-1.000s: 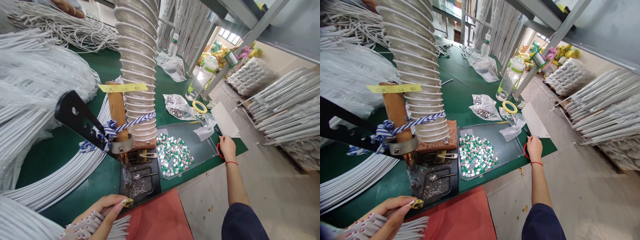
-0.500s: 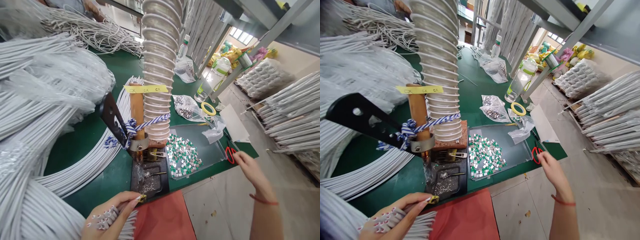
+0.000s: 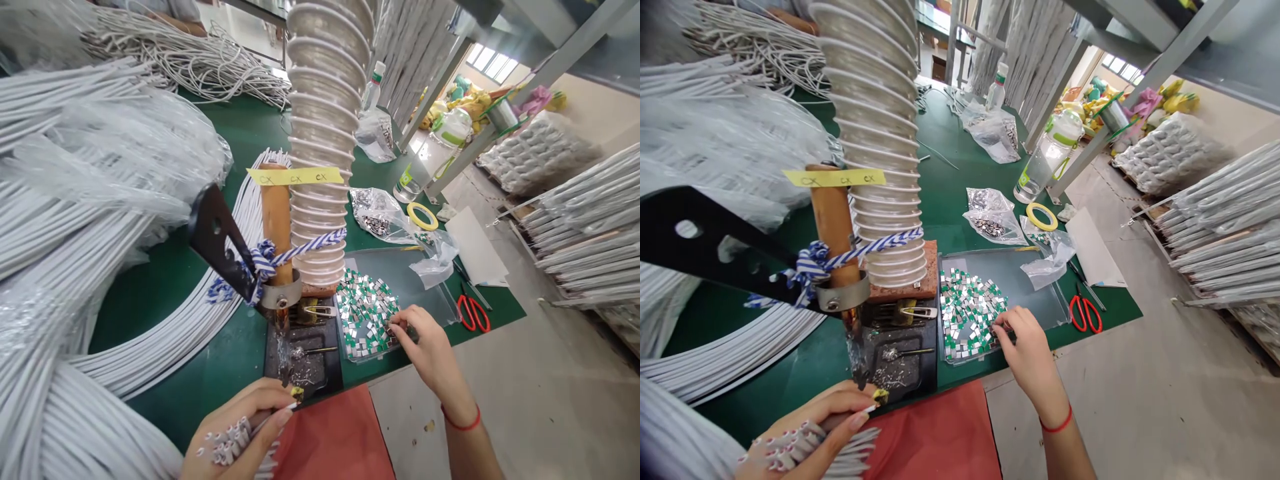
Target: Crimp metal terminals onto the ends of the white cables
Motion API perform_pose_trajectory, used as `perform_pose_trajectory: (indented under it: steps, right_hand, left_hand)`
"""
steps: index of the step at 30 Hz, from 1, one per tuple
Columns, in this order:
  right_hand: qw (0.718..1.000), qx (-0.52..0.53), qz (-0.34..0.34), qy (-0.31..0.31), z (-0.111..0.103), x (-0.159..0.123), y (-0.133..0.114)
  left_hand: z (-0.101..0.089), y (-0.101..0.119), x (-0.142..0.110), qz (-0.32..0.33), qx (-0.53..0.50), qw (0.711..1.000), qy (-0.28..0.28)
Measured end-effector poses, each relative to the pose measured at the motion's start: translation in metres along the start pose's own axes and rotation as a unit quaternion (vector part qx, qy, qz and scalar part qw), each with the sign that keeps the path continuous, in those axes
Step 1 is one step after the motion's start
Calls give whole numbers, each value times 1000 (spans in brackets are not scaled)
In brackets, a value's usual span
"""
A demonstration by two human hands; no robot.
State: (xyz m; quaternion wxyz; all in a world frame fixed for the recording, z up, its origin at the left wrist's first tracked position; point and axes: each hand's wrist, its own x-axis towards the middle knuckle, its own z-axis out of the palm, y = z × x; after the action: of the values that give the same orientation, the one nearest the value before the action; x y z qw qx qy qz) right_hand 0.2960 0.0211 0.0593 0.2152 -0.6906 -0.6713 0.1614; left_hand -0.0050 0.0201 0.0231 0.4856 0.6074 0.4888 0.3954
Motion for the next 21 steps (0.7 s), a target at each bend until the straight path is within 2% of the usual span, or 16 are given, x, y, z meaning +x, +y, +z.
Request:
perform_pose_trajectory:
  steps: [4, 8, 10, 11, 13, 15, 18, 21]
  right_hand:
    - [1000, 5, -5, -6, 7, 13, 5]
    - [997, 56, 40, 27, 4, 3, -1]
    - [987, 148, 65, 18, 6, -8, -17]
    - [976, 209, 63, -10, 8, -13, -27]
    - [956, 284, 39, -64, 18, -23, -52]
    - [942, 320, -12, -103, 32, -28, -76]
    - [937, 333, -52, -87, 53, -29, -99]
    - [937, 342, -54, -49, 67, -30, -105]
  left_hand:
    - [1, 7, -1, -3, -22, 1000, -10]
    - [0, 13, -1, -7, -25, 999, -39]
    - [-1, 14, -1, -7, -30, 999, -44]
    - [-1, 14, -1, -8, -33, 998, -51]
    - [-2, 13, -2, -3, -39, 997, -67]
    - [-3, 11, -3, 1, -45, 997, -70]
    - [-2, 10, -6, 4, -46, 998, -50]
    - [0, 12, -7, 1, -37, 999, -21]
